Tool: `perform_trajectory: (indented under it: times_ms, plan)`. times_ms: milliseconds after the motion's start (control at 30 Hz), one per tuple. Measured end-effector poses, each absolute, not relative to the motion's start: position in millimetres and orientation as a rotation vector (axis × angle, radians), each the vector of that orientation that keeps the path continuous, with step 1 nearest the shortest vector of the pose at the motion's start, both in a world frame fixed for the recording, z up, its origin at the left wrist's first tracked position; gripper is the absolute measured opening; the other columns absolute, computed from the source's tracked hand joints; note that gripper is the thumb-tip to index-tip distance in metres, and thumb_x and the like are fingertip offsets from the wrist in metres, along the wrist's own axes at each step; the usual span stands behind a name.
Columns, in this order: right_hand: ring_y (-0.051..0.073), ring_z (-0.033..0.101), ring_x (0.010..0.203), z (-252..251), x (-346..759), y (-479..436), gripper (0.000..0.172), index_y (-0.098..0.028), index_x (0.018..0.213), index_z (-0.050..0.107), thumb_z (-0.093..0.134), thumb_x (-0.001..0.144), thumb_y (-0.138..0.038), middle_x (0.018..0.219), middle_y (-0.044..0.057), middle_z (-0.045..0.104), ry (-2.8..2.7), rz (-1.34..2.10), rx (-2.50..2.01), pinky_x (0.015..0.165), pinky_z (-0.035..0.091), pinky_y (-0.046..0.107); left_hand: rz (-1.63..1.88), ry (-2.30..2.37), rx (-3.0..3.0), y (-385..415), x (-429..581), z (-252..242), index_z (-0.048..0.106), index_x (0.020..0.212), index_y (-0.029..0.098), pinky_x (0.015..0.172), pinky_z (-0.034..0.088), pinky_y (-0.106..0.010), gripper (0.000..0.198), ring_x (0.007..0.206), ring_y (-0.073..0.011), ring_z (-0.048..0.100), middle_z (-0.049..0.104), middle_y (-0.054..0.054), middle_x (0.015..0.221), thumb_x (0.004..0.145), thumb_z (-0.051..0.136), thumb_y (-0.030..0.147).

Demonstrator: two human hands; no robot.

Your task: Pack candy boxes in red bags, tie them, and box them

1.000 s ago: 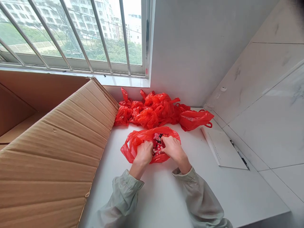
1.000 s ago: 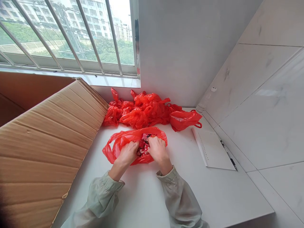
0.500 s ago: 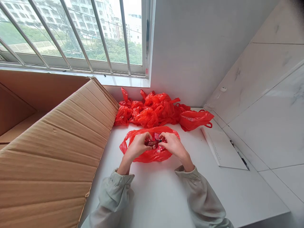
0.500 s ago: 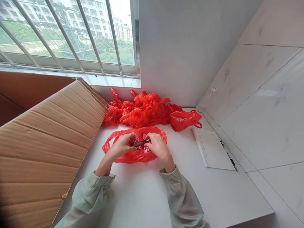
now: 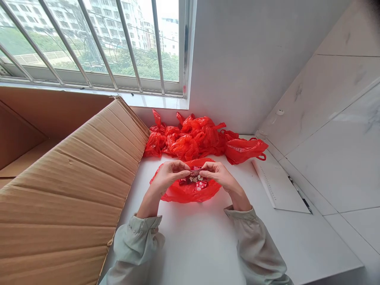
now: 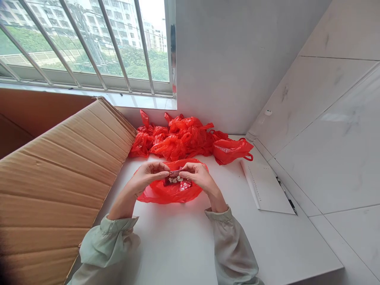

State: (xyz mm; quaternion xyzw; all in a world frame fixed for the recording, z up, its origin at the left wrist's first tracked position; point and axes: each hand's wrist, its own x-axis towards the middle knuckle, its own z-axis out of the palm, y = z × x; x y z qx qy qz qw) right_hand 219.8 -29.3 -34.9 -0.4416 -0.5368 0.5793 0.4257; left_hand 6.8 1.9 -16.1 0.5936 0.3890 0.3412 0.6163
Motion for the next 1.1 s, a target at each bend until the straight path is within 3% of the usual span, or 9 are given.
perform_trajectory:
  times_ms: [167, 367, 633, 933, 1100]
  plan:
    - [0.009, 0.053, 0.059, -36.1, 222.4, -27.1, 0.027, -0.016, 0.075, 0.065, 0.078, 0.074, -0.04, 0.069, -0.001, 0.065, -1.28, 1.531, -1.044, 0.059, 0.042, 0.023, 0.804, 0.861, 1.208, 2.2, 7.4, -13.5, 0.068, 0.08, 0.016, 0.056, 0.043, -0.019, 0.032, 0.058, -0.0092, 0.054, 0.061, 0.004, 0.061, 0.061, 0.085, 0.035]
    - [0.01, 0.056, 0.063, -34.0, 218.9, -27.6, 0.03, -0.017, 0.073, 0.063, 0.079, 0.072, -0.042, 0.069, -0.001, 0.064, -1.262, 1.438, -1.05, 0.064, 0.045, 0.025, 0.758, 0.951, 1.298, 0.5, 11.0, -16.7, 0.071, 0.085, 0.017, 0.064, 0.05, -0.022, 0.031, 0.073, -0.0139, 0.06, 0.069, -0.002, 0.081, 0.068, 0.081, 0.042]
    - [0.011, 0.054, 0.063, -33.1, 224.3, -26.9, 0.035, -0.018, 0.071, 0.06, 0.08, 0.07, -0.046, 0.07, -0.002, 0.063, -1.23, 1.506, -1.007, 0.063, 0.045, 0.024, 0.792, 0.885, 1.218, 0.0, 15.5, -12.6, 0.065, 0.065, 0.016, 0.059, 0.046, -0.02, 0.031, 0.063, -0.0106, 0.053, 0.06, 0.001, 0.066, 0.064, 0.081, 0.044]
    - [0.011, 0.056, 0.066, -29.2, 219.3, -29.0, 0.031, -0.017, 0.074, 0.063, 0.078, 0.072, -0.044, 0.071, -0.001, 0.063, -1.246, 1.397, -1.067, 0.066, 0.045, 0.024, 0.84, 1.004, 1.317, -0.9, 18.5, -15.9, 0.068, 0.071, 0.017, 0.057, 0.047, -0.02, 0.035, 0.066, -0.0133, 0.056, 0.063, 0.0, 0.069, 0.065, 0.079, 0.05]
    - [0.012, 0.057, 0.065, -27.0, 217.4, -30.3, 0.034, -0.017, 0.072, 0.063, 0.078, 0.071, -0.047, 0.07, -0.001, 0.063, -1.257, 1.4, -1.075, 0.068, 0.048, 0.027, 0.955, 1.035, 1.268, 0.2, 20.9, -15.5, 0.066, 0.064, 0.016, 0.058, 0.048, -0.023, 0.037, 0.063, -0.0138, 0.057, 0.063, 0.0, 0.065, 0.062, 0.081, 0.05]
